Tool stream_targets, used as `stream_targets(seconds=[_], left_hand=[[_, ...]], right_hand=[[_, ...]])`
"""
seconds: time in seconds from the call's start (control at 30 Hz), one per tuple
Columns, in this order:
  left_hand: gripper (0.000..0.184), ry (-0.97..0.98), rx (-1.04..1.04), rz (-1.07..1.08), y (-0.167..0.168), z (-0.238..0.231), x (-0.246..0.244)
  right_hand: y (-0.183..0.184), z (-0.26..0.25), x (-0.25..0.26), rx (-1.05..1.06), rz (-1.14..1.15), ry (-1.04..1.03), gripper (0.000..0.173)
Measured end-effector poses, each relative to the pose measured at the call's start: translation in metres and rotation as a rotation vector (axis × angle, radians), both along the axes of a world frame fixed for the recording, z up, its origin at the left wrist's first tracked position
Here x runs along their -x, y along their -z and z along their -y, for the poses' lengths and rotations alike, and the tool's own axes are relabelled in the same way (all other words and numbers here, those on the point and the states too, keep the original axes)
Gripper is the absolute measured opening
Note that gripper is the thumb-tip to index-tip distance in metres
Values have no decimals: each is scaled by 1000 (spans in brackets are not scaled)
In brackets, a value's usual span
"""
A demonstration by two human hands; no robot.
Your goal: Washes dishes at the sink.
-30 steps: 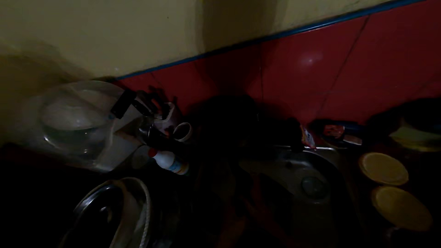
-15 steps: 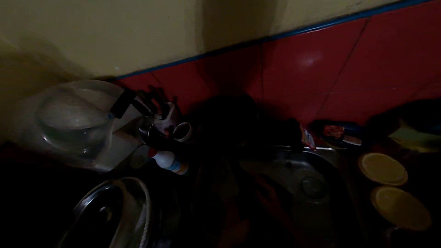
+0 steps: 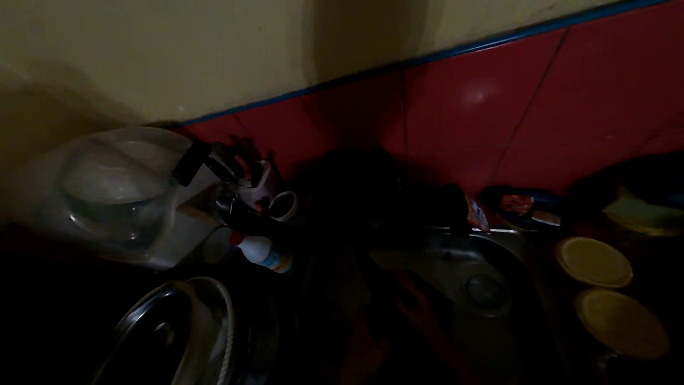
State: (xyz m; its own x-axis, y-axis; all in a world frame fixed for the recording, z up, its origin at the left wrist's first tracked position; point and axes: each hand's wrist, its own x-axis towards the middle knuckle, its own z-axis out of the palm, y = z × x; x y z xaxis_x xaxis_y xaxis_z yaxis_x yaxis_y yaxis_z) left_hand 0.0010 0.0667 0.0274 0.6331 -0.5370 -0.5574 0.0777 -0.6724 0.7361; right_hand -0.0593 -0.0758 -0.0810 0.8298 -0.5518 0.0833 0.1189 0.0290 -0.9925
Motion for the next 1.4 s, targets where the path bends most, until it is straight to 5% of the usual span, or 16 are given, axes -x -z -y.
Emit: stream_targets(seconds=[0.1,0.3,0.5,0.67,0.77,0.83,0.9,0.97,1.07,1.2,1.4], left_hand=[[63,-4,-11,-37,-2,-2,-2],[67,60,-44,25,-9,-1,1],[68,48,-49,-29,-11,-2,-1],[69,37,21,79,1,-2,5],[66,80,12,199,0,-4,12],[68,72,-7,184,-2,-5,13],[66,62,-59,158,-7,-2,10],[66,52,-78,153,-10,-3,11],[69,24,-99,143,-16,-1,7],[72,21,-91,148,-9,-2,-4],[71,46,-35,83,-6,1,5]], right_hand=[[-2,0,7,36,-33,-91,55],[-5,2,1,-65,-18,51,21],[-7,3,-4,-237,-86,100,26],[-43,-39,4,-30,-287,68,85],[-51,-54,2,-45,-353,137,93],[-50,-47,-1,-143,-328,159,82],[-45,-32,-9,-258,-263,198,45],[-39,-20,-16,-321,-220,227,27],[-34,-19,-16,-319,-109,168,32],[-33,-20,-1,-253,12,-30,67],[-24,-17,-3,-368,-40,216,28]])
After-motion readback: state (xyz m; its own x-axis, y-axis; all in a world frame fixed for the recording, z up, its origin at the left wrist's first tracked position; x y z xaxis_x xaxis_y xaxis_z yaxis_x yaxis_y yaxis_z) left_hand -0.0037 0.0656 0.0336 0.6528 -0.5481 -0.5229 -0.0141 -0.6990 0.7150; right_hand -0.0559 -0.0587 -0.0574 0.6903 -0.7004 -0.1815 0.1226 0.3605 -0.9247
